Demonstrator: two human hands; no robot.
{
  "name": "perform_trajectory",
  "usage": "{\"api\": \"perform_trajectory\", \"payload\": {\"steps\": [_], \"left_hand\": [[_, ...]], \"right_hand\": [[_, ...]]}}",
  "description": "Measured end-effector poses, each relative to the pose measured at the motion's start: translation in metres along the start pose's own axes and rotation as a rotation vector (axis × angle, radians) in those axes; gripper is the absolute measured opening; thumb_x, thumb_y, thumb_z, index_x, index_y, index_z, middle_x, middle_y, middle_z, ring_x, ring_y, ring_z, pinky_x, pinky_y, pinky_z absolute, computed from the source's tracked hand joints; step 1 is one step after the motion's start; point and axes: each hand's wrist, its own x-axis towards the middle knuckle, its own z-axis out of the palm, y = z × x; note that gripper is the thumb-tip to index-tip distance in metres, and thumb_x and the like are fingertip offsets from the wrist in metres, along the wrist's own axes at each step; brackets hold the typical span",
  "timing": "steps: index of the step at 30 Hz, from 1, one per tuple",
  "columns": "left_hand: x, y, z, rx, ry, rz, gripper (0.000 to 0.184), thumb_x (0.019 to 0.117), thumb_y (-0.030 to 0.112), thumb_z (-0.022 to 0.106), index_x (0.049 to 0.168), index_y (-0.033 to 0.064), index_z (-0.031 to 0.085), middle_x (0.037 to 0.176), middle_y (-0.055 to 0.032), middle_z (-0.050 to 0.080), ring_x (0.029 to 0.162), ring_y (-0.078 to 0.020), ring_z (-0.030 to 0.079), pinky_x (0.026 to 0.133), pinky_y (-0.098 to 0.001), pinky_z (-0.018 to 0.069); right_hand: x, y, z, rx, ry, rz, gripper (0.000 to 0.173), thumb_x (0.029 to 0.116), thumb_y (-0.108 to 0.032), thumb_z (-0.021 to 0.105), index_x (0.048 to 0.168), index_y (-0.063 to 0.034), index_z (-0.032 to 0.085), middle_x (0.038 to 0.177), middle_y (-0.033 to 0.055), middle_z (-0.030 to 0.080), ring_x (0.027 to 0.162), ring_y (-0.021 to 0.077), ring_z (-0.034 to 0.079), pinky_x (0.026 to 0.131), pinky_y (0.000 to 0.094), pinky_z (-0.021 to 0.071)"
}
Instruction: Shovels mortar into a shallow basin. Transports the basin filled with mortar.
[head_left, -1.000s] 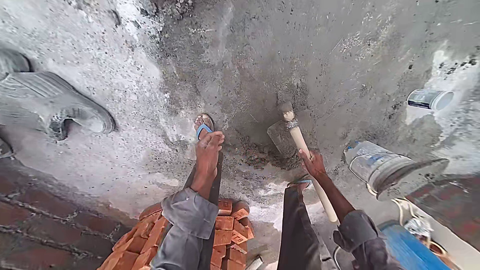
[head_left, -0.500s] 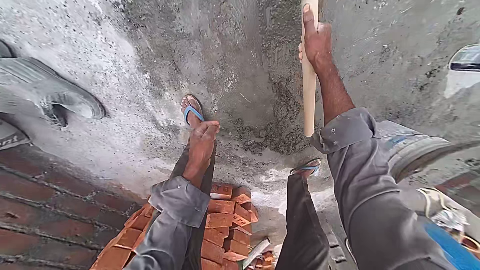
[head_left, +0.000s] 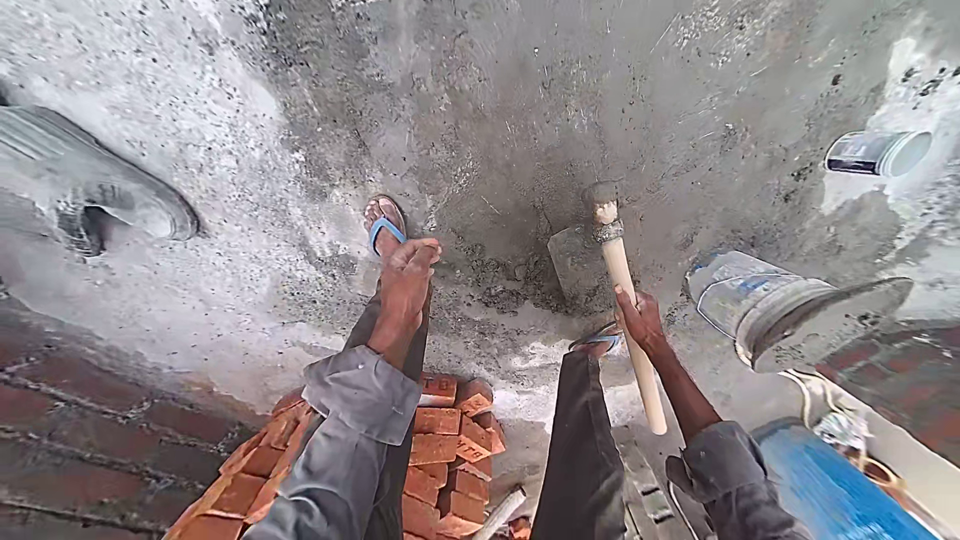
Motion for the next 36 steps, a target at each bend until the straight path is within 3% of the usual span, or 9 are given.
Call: {"api": "perform_trajectory", "payload": {"steps": [4,5,7,10,14,19,24,32,36], "left_hand": [[-0.003,0.008,-0.011,-0.043,0.079,0.0,0.026,0.1053,0.019,0.051,0.114,0.0014,0.068,0.116,-0.0119,0.07,0.104,-0.0184,0.067,0.091,-0.0369,0.0543],[-0.002,0.008,-0.013,-0.037,0.113,0.032,0.026,0.1048,0.021,0.053,0.114,0.002,0.068,0.115,-0.0115,0.069,0.103,-0.0179,0.067,0.092,-0.0372,0.0541],[-0.004,-0.001,-0.017,-0.024,0.19,0.092,0.023,0.1038,0.022,0.056,0.11,0.0043,0.068,0.099,-0.0063,0.067,0.088,-0.0135,0.065,0.082,-0.0333,0.0551],[-0.009,-0.013,-0.015,-0.021,0.22,0.12,0.023,0.1034,0.018,0.052,0.113,0.0014,0.066,0.103,-0.0065,0.068,0.093,-0.0124,0.066,0.085,-0.0322,0.0555],[-0.012,-0.037,-0.018,0.077,0.231,0.133,0.022,0.1034,0.017,0.051,0.112,0.0023,0.065,0.105,-0.0034,0.067,0.095,-0.0093,0.064,0.085,-0.0295,0.0537],[-0.019,-0.045,-0.01,0.065,0.254,0.119,0.021,0.1036,0.019,0.054,0.11,0.0031,0.066,0.104,-0.0036,0.069,0.095,-0.0105,0.066,0.084,-0.0304,0.0545],[-0.02,-0.027,0.004,0.139,0.289,0.263,0.024,0.1016,0.013,0.051,0.114,-0.001,0.066,0.109,-0.0067,0.066,0.096,-0.0099,0.061,0.084,-0.0294,0.0504],[-0.016,-0.01,-0.003,0.139,0.28,0.243,0.022,0.1005,0.012,0.051,0.111,0.0015,0.067,0.103,-0.0039,0.065,0.093,-0.0089,0.059,0.082,-0.0285,0.0479],[-0.016,-0.01,-0.002,0.125,0.266,0.246,0.021,0.1022,0.013,0.051,0.109,0.0027,0.067,0.1,-0.0014,0.065,0.09,-0.007,0.059,0.08,-0.027,0.0483]], "right_hand": [[-0.009,-0.047,0.053,-0.098,-0.071,-0.19,0.065,0.0935,-0.068,0.05,0.082,-0.0063,0.067,0.066,0.0039,0.061,0.059,0.0177,0.062,0.061,0.0439,0.0532],[-0.004,-0.074,0.073,-0.101,-0.093,-0.25,0.065,0.0934,-0.067,0.052,0.087,-0.0054,0.069,0.069,0.0059,0.063,0.063,0.0197,0.063,0.064,0.0457,0.0534],[0.004,-0.134,0.123,-0.106,-0.106,-0.334,0.064,0.0911,-0.069,0.055,0.09,-0.0063,0.069,0.069,0.0079,0.063,0.064,0.0243,0.064,0.061,0.0494,0.052],[0.023,-0.221,0.189,-0.082,-0.126,-0.444,0.063,0.0925,-0.069,0.057,0.092,-0.0071,0.068,0.071,0.0114,0.065,0.067,0.0298,0.067,0.057,0.0516,0.0527],[0.037,-0.261,0.237,-0.093,-0.221,-0.444,0.06,0.0954,-0.065,0.057,0.099,-0.0067,0.069,0.083,0.013,0.069,0.08,0.0304,0.07,0.065,0.0522,0.0558],[0.012,-0.161,0.218,-0.254,-0.357,-0.278,0.074,0.0937,-0.076,0.047,0.106,-0.0068,0.07,0.093,0.015,0.072,0.091,0.0323,0.071,0.075,0.0542,0.0558],[0.003,-0.062,0.175,-0.397,-0.436,-0.289,0.084,0.0924,-0.08,0.039,0.111,-0.0044,0.069,0.103,0.019,0.071,0.102,0.0356,0.069,0.085,0.0571,0.0534],[-0.054,-0.023,0.026,-0.464,-0.542,-0.414,0.08,0.0917,-0.079,0.043,0.094,-0.0022,0.066,0.079,0.017,0.065,0.079,0.0355,0.066,0.071,0.0558,0.0508],[-0.04,-0.068,0.034,-0.395,-0.429,-0.434,0.075,0.0925,-0.078,0.045,0.093,-0.006,0.067,0.076,0.0123,0.065,0.076,0.0304,0.067,0.068,0.0521,0.0512]]}}
